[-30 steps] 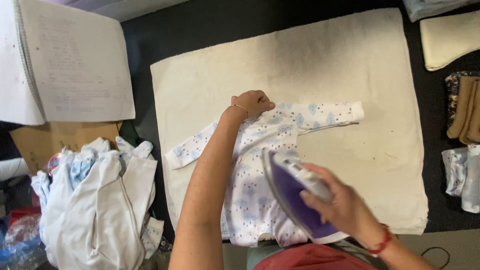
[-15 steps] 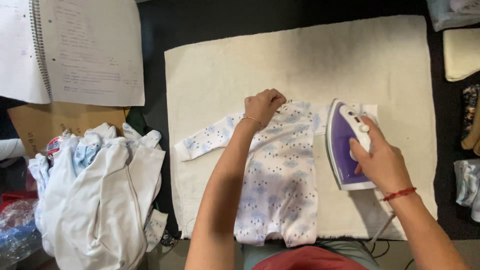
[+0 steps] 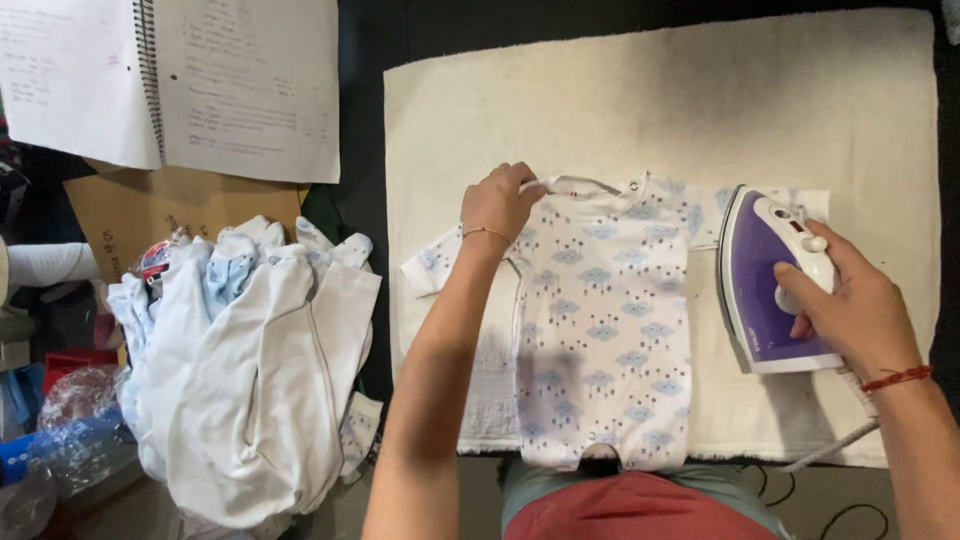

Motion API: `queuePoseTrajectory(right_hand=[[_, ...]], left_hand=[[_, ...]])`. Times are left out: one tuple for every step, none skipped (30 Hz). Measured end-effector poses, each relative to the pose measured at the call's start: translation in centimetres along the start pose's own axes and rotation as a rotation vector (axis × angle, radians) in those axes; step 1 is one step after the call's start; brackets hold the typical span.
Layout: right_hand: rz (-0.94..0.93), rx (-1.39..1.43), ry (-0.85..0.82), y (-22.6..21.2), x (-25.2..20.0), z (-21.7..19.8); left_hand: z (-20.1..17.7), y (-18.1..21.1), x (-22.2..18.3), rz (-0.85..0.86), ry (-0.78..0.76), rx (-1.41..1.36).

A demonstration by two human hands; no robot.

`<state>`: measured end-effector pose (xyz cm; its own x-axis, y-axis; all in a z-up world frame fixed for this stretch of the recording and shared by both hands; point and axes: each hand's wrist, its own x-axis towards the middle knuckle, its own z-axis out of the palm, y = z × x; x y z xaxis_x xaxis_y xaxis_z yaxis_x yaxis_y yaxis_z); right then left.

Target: Ironing and folding baby onesies on a pressing table

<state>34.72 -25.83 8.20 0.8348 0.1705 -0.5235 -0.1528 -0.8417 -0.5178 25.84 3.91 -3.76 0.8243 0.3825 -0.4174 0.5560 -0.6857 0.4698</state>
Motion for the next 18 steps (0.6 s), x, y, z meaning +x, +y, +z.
queuePoseTrajectory(right_hand=[[-0.01,-0.022,-0.001,-0.2,0.1,-0.1],[-0.02,-0.043,-0.001,-0.4,0.2,-0.2],[-0.014,-0.049,0.0,-0.7,-0.4,-0.2],[-0.005,-0.11,-0.014,-1.0,-1.0,-0.2],[0.01,-0.167,-0.029,-1.1,-1.7,-0.2],[0.02,-0.17,-0.028,0.5,-2.2,-0.2],[0.065,-0.209,-0.039,1.8,-2.3,-0.1],[0.109,-0.245,-0.048,3.2,-2.6,0.0],[0.112,-0.243,-0.045,3.4,-3.0,0.1],[0.139,-0.168,-0.026,3.8,-3.5,0.1],[0.166,-0.094,-0.013,4.1,-4.0,0.2],[0.168,-0.095,-0.017,5.4,-3.4,0.1],[0.086,-0.207,0.024,6.8,-2.8,0.1],[0.002,-0.316,0.064,8.2,-2.1,0.1],[0.0,-0.313,0.069,8.7,-1.5,-0.1],[-0.247,-0.506,0.2,9.3,-0.9,-0.4],[-0.496,-0.695,0.325,9.7,-0.4,-0.5],[-0.496,-0.691,0.325,7.9,-0.1,-0.3]], left_hand=[[0.3,0.0,0.3,-0.027,0.112,-0.009],[0.5,0.0,0.6,-0.053,0.225,-0.02],[1.0,0.2,0.5,-0.052,0.219,-0.026],[1.6,0.4,0.5,-0.017,0.375,0.033],[2.3,0.6,0.4,0.02,0.528,0.094],[2.0,2.2,-0.3,0.024,0.518,0.09],[1.2,3.7,-0.7,0.026,0.471,0.12],[0.5,5.2,-1.1,0.028,0.424,0.151],[0.7,6.5,-1.2,0.033,0.423,0.152],[0.9,7.7,-1.4,-0.056,0.251,-0.039],[1.2,8.9,-1.8,-0.15,0.072,-0.228],[1.9,9.2,-1.4,-0.153,0.069,-0.228],[2.5,9.5,-0.8,-0.223,0.057,-0.433],[3.2,9.9,-0.3,-0.291,0.045,-0.639],[3.6,10.2,-0.2,-0.286,0.047,-0.637],[3.9,10.5,0.0,-0.355,0.087,-0.696],[4.2,10.7,0.0,-0.429,0.126,-0.752],[4.7,10.6,-0.2,-0.429,0.127,-0.748]])
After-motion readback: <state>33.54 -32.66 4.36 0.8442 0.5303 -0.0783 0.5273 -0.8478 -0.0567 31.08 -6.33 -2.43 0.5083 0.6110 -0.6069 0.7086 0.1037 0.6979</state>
